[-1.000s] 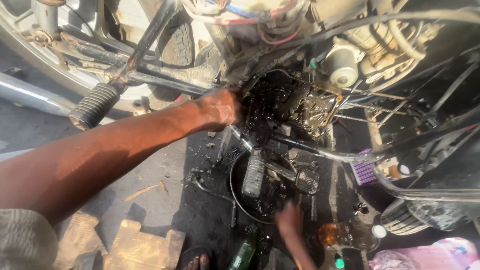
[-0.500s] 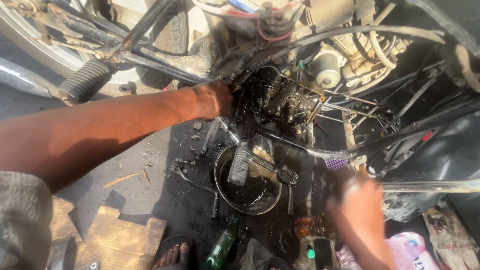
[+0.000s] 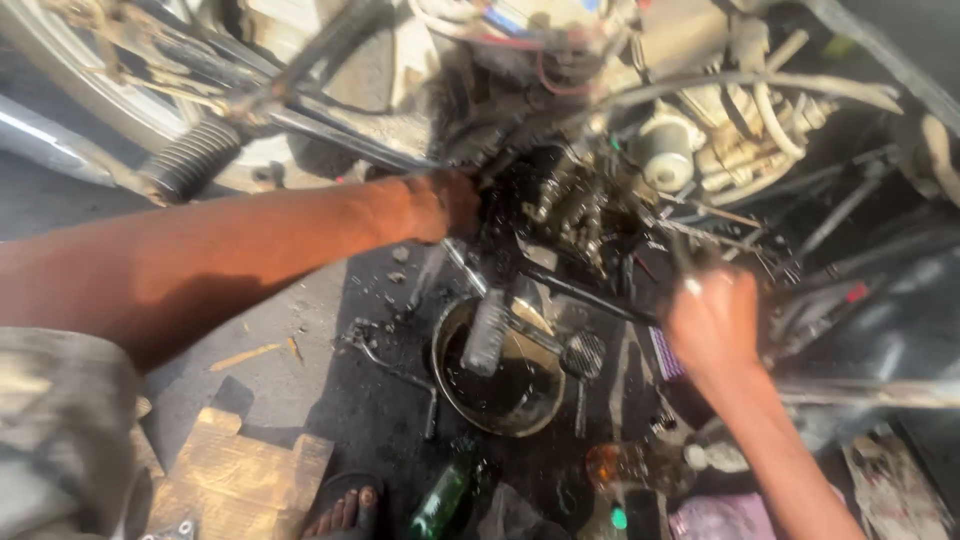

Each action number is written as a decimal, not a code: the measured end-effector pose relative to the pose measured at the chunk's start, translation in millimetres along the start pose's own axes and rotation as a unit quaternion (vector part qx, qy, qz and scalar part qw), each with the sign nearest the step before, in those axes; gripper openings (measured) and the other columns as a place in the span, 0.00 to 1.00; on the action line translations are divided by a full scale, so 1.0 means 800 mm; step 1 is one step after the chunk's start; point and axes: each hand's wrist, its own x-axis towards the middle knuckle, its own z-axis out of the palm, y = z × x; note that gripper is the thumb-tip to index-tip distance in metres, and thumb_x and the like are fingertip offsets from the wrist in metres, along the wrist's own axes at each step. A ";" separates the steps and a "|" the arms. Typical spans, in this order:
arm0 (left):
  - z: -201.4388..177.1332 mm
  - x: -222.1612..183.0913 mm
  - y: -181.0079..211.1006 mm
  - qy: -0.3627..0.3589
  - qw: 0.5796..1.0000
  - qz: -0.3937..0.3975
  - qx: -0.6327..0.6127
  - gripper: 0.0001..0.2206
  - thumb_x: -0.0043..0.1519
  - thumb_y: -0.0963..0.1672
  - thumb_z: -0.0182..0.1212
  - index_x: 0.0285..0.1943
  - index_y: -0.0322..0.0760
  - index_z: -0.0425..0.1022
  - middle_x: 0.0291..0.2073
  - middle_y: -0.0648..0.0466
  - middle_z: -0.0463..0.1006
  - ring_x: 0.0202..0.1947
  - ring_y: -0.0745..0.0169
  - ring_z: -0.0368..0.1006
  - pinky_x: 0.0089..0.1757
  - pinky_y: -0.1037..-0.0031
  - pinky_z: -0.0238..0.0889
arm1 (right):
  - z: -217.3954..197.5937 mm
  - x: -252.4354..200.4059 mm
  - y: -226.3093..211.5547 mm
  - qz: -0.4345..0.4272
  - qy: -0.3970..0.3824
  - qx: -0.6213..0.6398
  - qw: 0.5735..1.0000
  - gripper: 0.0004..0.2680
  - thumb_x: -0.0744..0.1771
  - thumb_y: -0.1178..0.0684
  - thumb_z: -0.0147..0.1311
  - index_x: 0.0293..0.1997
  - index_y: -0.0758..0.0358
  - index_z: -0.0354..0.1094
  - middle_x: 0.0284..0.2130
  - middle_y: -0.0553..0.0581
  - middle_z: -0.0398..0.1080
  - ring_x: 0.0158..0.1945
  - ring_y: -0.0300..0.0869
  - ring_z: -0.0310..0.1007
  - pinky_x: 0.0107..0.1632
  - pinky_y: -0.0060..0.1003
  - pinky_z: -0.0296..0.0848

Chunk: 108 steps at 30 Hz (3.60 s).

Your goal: Repairing the internal components of a motorcycle engine.

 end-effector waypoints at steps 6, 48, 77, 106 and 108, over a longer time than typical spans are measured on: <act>-0.067 -0.068 0.011 0.030 0.993 0.078 0.086 0.08 0.62 0.42 0.61 0.48 0.46 0.82 0.48 0.56 0.83 0.54 0.54 0.76 0.60 0.63 0.62 | 0.090 -0.061 0.062 0.035 -0.028 -0.006 0.999 0.17 0.59 0.57 0.57 0.52 0.71 0.70 0.35 0.75 0.69 0.37 0.63 0.68 0.41 0.56 0.71; -0.073 -0.047 0.036 -0.006 0.994 0.092 0.058 0.10 0.62 0.41 0.63 0.51 0.42 0.81 0.51 0.51 0.81 0.54 0.50 0.77 0.50 0.63 0.73 | 0.115 -0.045 0.029 0.082 -0.128 -0.100 0.983 0.08 0.67 0.58 0.47 0.35 0.67 0.75 0.33 0.70 0.74 0.35 0.58 0.76 0.39 0.52 0.75; -0.069 -0.057 0.010 -0.059 0.992 0.064 0.090 0.11 0.64 0.45 0.64 0.55 0.48 0.76 0.60 0.57 0.75 0.65 0.60 0.65 0.71 0.64 0.42 | 0.370 -0.459 -0.026 0.470 -0.042 0.488 0.735 0.14 0.64 0.55 0.55 0.54 0.68 0.72 0.29 0.56 0.75 0.30 0.40 0.72 0.32 0.34 0.71; -0.031 -0.048 -0.004 0.128 0.986 0.089 0.061 0.07 0.55 0.43 0.65 0.39 0.53 0.77 0.40 0.58 0.80 0.52 0.56 0.74 0.65 0.56 0.52 | 0.153 0.022 -0.004 0.195 0.192 0.315 0.909 0.13 0.63 0.67 0.53 0.52 0.71 0.74 0.42 0.66 0.76 0.38 0.45 0.78 0.43 0.38 0.77; -0.023 -0.044 -0.005 0.180 0.976 0.096 0.075 0.02 0.57 0.44 0.62 0.35 0.51 0.78 0.35 0.57 0.80 0.46 0.55 0.75 0.62 0.60 0.59 | 0.147 0.039 -0.030 0.336 0.219 0.345 0.849 0.07 0.64 0.64 0.59 0.45 0.71 0.76 0.36 0.64 0.78 0.36 0.45 0.78 0.42 0.39 0.75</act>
